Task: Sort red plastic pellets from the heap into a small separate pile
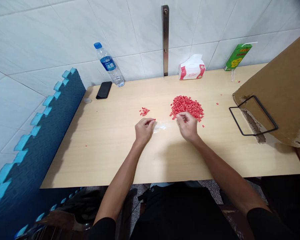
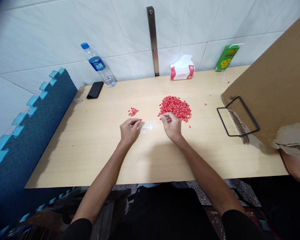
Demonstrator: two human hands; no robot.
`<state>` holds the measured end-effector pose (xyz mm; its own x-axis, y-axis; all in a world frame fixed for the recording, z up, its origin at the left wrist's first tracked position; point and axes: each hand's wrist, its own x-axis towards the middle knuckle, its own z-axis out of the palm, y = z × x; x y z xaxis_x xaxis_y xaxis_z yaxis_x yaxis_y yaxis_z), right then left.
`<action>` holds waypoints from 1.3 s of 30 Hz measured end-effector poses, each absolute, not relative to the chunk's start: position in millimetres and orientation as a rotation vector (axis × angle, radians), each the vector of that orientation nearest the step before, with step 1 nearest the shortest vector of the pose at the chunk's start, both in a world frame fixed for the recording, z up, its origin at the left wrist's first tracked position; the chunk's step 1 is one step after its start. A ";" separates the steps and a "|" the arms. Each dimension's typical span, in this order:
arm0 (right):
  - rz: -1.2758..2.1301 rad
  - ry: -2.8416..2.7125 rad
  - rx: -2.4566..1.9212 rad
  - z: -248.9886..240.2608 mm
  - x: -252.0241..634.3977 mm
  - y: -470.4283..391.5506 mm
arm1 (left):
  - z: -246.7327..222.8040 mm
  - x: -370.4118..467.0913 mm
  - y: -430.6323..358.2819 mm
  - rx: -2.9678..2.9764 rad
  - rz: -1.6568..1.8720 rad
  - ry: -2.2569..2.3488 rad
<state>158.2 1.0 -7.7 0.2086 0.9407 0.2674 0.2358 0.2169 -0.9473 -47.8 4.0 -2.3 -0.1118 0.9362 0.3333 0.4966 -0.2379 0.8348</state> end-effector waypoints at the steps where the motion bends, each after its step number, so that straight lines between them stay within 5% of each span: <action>1: 0.578 -1.338 -1.384 -8.3 163.5 4.1 | -4.6 -53.7 9.2 1.680 1.330 1.648; 9: 0.076 -1.740 -1.867 -18.3 178.8 15.4 | -20.5 -82.5 47.5 1.425 1.390 2.050; 26: -0.027 -1.881 -1.932 -17.5 174.3 9.1 | -10.3 -79.1 69.0 1.461 1.039 2.342; 39: -0.041 -1.764 -1.799 -17.2 173.8 11.0 | -6.8 -75.7 57.8 1.452 1.176 2.258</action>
